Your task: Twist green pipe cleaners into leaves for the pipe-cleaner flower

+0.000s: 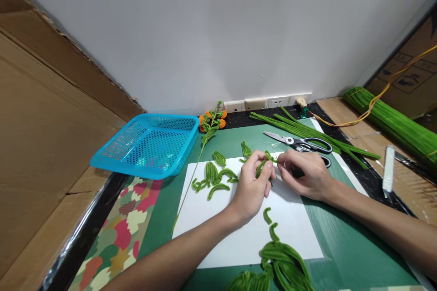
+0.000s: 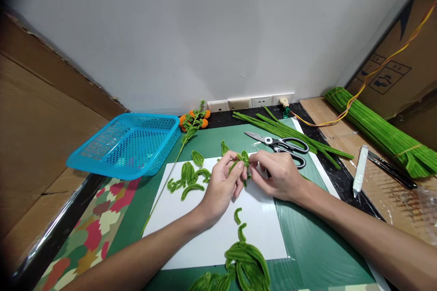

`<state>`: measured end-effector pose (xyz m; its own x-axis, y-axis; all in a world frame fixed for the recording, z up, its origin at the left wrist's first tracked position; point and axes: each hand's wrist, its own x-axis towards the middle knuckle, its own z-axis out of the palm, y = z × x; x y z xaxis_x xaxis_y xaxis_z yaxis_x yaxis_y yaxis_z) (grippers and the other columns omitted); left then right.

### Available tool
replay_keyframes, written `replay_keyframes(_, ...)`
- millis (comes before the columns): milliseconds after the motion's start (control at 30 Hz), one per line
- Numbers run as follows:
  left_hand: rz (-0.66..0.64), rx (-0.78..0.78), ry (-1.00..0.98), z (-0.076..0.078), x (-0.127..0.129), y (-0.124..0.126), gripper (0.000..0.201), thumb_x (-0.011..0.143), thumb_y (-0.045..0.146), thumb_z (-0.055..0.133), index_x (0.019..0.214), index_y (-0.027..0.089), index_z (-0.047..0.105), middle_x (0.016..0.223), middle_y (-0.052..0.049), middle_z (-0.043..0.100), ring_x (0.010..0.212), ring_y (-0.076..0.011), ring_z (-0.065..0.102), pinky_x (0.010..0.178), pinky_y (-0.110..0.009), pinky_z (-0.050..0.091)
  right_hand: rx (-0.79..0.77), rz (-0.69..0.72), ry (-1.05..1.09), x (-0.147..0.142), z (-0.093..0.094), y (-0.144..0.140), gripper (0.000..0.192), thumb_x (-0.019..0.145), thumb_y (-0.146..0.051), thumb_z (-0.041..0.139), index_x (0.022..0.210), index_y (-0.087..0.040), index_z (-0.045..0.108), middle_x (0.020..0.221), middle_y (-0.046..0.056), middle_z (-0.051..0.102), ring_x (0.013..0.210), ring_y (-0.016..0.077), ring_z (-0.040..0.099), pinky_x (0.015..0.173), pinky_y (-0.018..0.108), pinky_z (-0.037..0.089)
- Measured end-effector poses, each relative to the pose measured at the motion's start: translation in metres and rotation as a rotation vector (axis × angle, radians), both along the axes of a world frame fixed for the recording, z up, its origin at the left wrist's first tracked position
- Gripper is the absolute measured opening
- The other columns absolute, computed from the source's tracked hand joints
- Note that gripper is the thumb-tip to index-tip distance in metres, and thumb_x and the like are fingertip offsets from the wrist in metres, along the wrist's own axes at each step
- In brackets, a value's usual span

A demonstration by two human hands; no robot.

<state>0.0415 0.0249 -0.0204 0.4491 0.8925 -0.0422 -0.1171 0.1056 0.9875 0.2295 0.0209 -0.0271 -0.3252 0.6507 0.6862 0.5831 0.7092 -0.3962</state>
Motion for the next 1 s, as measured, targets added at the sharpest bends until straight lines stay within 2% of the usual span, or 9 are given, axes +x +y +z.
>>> replay_keyframes(267,-0.025,-0.008,-0.022,-0.0012,0.0001,0.0007,0.024,0.107,0.043,0.055,0.101,0.022,0.047,0.08,0.007,0.056,0.042,-0.0022,0.045,0.04,-0.017,0.032,0.024,-0.032,-0.006,0.0007,0.0005,0.0011,0.005,0.099,-0.015,0.06,0.099,-0.019,0.063,0.069,-0.003,0.063,0.05,0.0095,0.056,0.05,0.023,0.041)
replay_keyframes(467,-0.049,-0.001,0.0,0.0029,0.0005,0.0016,0.023,0.107,0.043,0.055,0.1,0.022,0.048,0.076,0.007,0.059,0.042,-0.0034,0.045,0.042,-0.017,0.033,0.095,-0.068,0.009,0.0018,-0.0024,0.0026,0.012,0.097,-0.015,0.065,0.087,-0.02,0.062,0.062,-0.006,0.059,0.047,0.009,0.053,0.05,0.024,0.039)
replay_keyframes(733,-0.063,0.012,0.012,0.004,0.0003,-0.0019,0.023,0.109,0.042,0.053,0.099,0.023,0.045,0.074,0.008,0.056,0.043,-0.0036,0.044,0.041,-0.016,0.031,0.1,0.009,0.031,0.0036,-0.0033,0.0023,0.015,0.094,-0.01,0.064,0.085,-0.021,0.06,0.063,-0.005,0.06,0.052,0.0102,0.053,0.052,0.024,0.038)
replay_keyframes(1000,-0.045,-0.021,-0.016,0.0006,-0.0003,0.003,0.025,0.106,0.044,0.058,0.101,0.022,0.049,0.077,0.007,0.06,0.04,-0.0032,0.049,0.037,-0.015,0.033,0.104,0.007,0.071,0.0028,-0.0042,0.0013,0.011,0.094,-0.01,0.066,0.089,-0.02,0.062,0.066,-0.004,0.061,0.053,0.0096,0.052,0.052,0.023,0.038)
